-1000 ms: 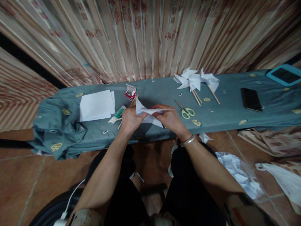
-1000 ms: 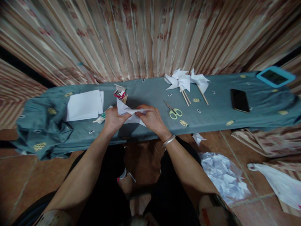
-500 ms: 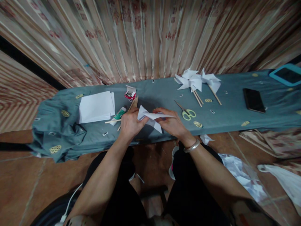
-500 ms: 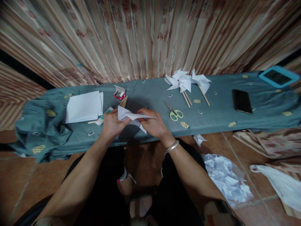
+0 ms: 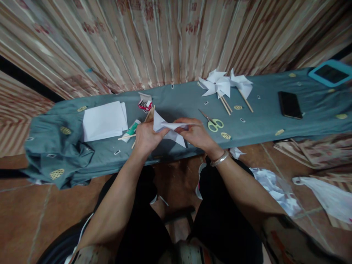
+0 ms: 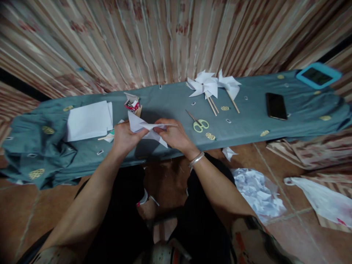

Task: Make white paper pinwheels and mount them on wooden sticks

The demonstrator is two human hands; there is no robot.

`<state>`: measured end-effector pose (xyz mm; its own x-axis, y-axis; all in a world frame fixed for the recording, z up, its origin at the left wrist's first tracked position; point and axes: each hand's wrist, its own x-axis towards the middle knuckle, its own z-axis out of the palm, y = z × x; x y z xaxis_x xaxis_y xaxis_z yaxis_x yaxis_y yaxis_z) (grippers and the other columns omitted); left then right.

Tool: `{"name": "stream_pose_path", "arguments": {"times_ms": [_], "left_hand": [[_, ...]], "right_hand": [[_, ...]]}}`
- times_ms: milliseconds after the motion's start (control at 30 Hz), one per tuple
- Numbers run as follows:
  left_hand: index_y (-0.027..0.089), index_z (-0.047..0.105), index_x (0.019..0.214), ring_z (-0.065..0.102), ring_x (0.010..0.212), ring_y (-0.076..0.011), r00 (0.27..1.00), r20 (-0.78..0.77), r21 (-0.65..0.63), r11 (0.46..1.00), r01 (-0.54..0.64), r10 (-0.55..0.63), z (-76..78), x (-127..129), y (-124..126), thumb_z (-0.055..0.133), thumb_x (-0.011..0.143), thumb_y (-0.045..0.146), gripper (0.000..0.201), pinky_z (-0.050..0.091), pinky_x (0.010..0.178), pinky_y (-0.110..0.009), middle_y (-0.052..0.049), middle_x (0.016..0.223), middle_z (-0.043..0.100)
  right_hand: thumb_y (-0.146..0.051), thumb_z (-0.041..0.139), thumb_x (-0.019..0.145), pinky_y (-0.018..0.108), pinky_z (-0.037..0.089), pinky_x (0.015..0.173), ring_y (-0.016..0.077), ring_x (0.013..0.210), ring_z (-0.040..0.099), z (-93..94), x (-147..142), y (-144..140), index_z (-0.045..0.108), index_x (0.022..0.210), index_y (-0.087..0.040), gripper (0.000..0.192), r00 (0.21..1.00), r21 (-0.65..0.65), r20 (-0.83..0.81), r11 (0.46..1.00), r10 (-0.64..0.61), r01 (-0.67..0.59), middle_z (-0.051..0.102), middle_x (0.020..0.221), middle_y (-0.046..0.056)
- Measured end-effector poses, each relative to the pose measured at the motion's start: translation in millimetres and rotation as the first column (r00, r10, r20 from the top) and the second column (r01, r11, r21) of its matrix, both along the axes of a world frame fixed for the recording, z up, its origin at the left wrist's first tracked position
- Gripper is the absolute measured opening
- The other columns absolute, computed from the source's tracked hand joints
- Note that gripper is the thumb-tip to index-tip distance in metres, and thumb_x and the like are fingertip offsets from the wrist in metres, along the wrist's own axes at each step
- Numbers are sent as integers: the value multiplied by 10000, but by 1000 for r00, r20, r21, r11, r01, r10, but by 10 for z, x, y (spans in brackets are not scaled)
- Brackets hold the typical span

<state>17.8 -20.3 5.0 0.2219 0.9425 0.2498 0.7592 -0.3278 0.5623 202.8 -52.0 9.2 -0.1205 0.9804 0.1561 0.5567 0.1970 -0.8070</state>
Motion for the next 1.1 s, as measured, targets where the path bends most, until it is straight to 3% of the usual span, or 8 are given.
{"name": "stream_pose_path", "arguments": {"times_ms": [100,267,367,767,933,1100], "left_hand": [[119,700,704,649,661,-212,998,65,-62,998,24,-20,35,-19,29,664,734,502,386,445,593,-270,-86,711,704],[120,703,708,624,636,-195,970,225,-185,974,131,-88,105,-47,43,636,716,579,465,430,531,-251,-68,677,701],[118,711,725,627,642,-196,963,258,-231,963,137,-75,116,-60,39,650,701,588,474,439,522,-248,-67,682,707],[117,697,714,631,639,-187,964,243,-211,963,164,-111,194,-31,-33,684,657,495,382,454,507,-235,-65,717,715],[132,696,689,643,635,-198,974,175,-186,967,176,-144,131,-53,-22,693,669,485,353,481,525,-248,-66,693,708],[143,709,727,687,714,-250,982,159,-157,980,123,-98,37,-55,-27,709,680,418,278,539,607,-303,-83,725,730]], "right_hand": [[-239,587,855,250,437,649,161,730,633,27,22,56,744,907,-176,177,1000,-13,11,1000,22,-22,730,816,15],[-227,620,833,251,442,677,176,786,644,64,74,134,747,915,-125,183,996,-37,27,996,84,-83,731,844,50],[-212,632,824,247,442,686,175,793,650,87,89,154,748,878,-126,155,995,-62,36,994,97,-95,730,835,54],[-196,628,799,224,446,636,144,716,633,137,97,101,749,843,-151,136,996,-56,-39,995,74,-76,708,766,12],[-201,622,800,230,442,637,152,728,636,159,90,80,758,848,-147,153,996,-66,-36,995,78,-80,715,781,21],[-213,612,800,229,420,611,154,721,628,151,79,68,758,849,-159,163,998,-60,-3,996,66,-66,711,763,16]]}}
